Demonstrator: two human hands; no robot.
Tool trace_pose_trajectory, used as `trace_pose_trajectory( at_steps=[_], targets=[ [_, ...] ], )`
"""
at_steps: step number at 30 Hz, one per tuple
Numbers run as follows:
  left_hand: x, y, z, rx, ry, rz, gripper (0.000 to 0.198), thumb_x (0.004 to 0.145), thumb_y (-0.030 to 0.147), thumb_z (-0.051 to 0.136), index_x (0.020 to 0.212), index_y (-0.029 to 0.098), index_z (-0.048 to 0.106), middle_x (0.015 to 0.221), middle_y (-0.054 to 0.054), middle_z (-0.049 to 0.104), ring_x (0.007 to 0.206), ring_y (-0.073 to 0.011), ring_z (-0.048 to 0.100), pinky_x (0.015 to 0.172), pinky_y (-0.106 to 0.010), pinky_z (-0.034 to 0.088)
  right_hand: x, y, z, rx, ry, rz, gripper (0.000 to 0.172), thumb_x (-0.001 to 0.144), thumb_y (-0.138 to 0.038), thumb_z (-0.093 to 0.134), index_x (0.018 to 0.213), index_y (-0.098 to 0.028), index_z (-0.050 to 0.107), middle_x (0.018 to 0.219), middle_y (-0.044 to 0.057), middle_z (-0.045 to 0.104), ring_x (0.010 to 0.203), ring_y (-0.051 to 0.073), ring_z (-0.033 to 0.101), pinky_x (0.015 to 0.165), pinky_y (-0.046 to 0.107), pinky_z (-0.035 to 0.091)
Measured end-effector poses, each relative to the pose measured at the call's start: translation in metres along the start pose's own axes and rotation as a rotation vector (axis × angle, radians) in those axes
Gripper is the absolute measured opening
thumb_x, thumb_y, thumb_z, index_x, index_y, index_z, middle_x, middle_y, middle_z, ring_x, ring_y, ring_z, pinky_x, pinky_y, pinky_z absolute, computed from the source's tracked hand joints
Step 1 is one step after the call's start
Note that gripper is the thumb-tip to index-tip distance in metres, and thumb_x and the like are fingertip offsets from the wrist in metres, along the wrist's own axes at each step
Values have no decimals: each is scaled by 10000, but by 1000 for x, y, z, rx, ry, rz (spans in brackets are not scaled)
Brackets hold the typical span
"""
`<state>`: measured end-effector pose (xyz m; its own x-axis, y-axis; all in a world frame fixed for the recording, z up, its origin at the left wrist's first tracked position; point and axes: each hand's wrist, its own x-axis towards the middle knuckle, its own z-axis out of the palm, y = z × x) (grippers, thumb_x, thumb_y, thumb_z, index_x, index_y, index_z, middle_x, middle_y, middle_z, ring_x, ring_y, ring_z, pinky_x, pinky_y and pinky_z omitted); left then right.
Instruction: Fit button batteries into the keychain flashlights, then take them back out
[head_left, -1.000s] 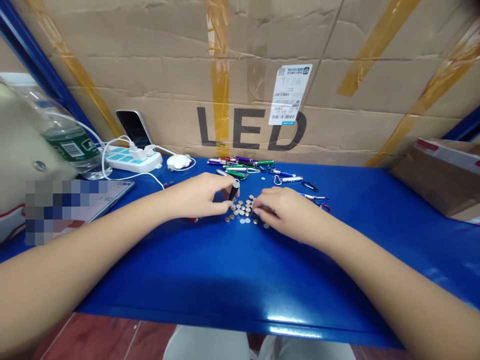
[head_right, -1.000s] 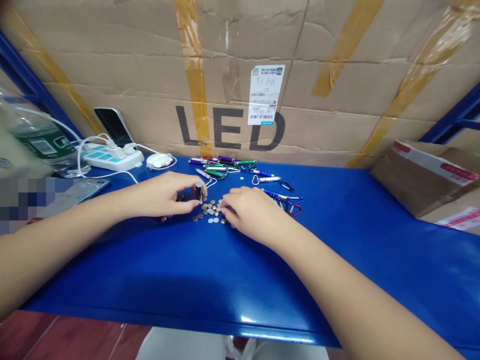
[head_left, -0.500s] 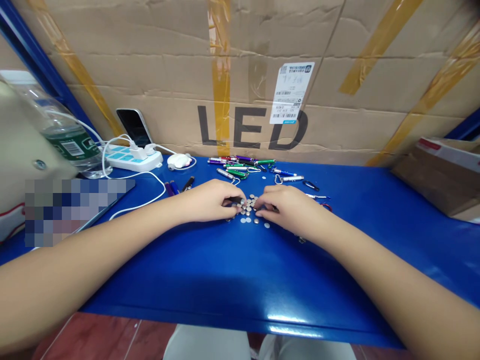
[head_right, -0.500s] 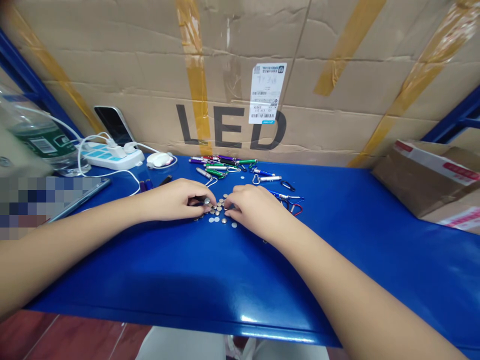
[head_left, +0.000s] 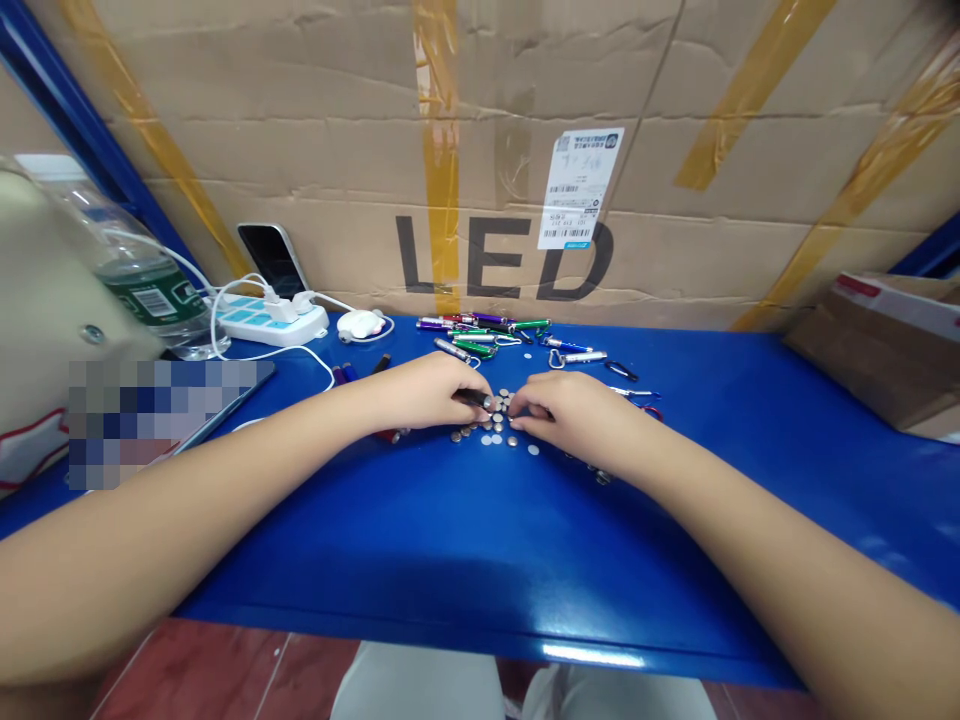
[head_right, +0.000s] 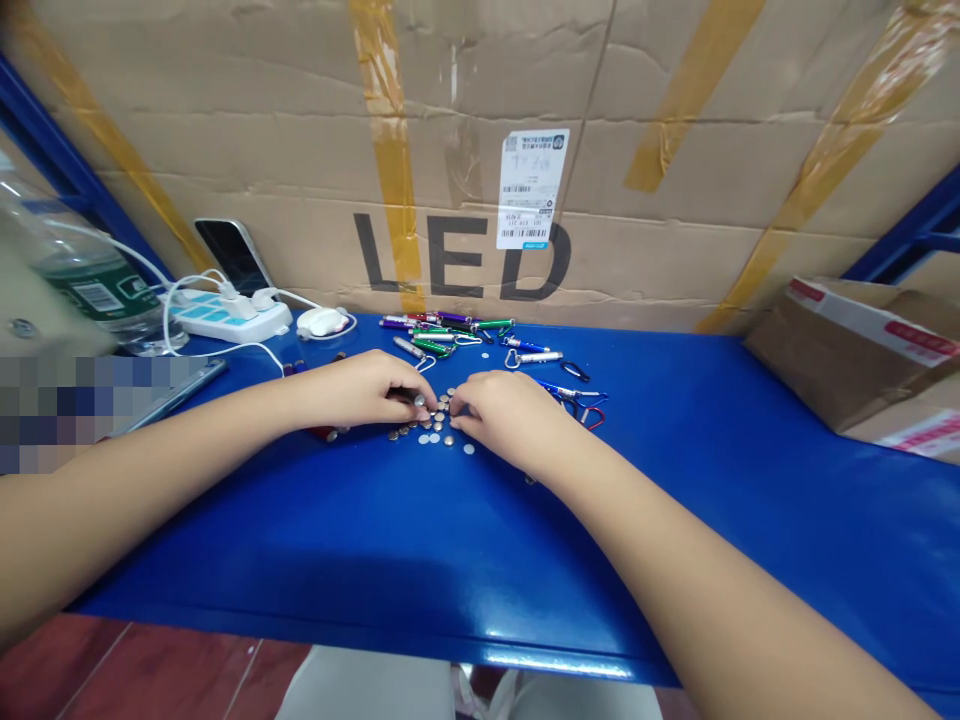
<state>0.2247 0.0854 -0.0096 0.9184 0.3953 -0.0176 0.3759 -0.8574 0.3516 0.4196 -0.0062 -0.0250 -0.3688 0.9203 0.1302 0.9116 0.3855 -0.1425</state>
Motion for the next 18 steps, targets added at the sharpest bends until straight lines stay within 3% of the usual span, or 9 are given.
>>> trace_pose_trajectory(
  at_steps=[5, 13, 18],
  targets=[
    [1, -3, 0, 41, 0, 4, 220, 818, 199, 629, 1011, 211, 734, 918, -3, 748, 809, -149, 668, 701, -229, 444, 1, -3, -1, -33, -42, 7, 152, 903, -199, 584, 976, -178, 715, 964, 68, 711, 872, 199, 633, 775, 295, 446],
    [6, -1, 1, 65, -10, -35, 187, 836, 250, 639, 990, 181, 721, 900, -29, 728, 788, -160, 631, 671, -241, 401, 1, -4, 1, -84, -52, 23, 256, 963, -213, 448, 937, -137, 691, 984, 106, 710, 876, 221, 634, 794, 331, 454],
    [7, 1, 0, 96, -3, -66, 207, 829, 311, 665, 973, 171, 717, 800, -17, 678, 687, -141, 572, 621, -240, 360, -3, -4, -4, -22, -13, -44, 170, 906, -289, 599, 957, -169, 707, 918, 73, 698, 809, 194, 616, 737, 309, 439]
  ],
)
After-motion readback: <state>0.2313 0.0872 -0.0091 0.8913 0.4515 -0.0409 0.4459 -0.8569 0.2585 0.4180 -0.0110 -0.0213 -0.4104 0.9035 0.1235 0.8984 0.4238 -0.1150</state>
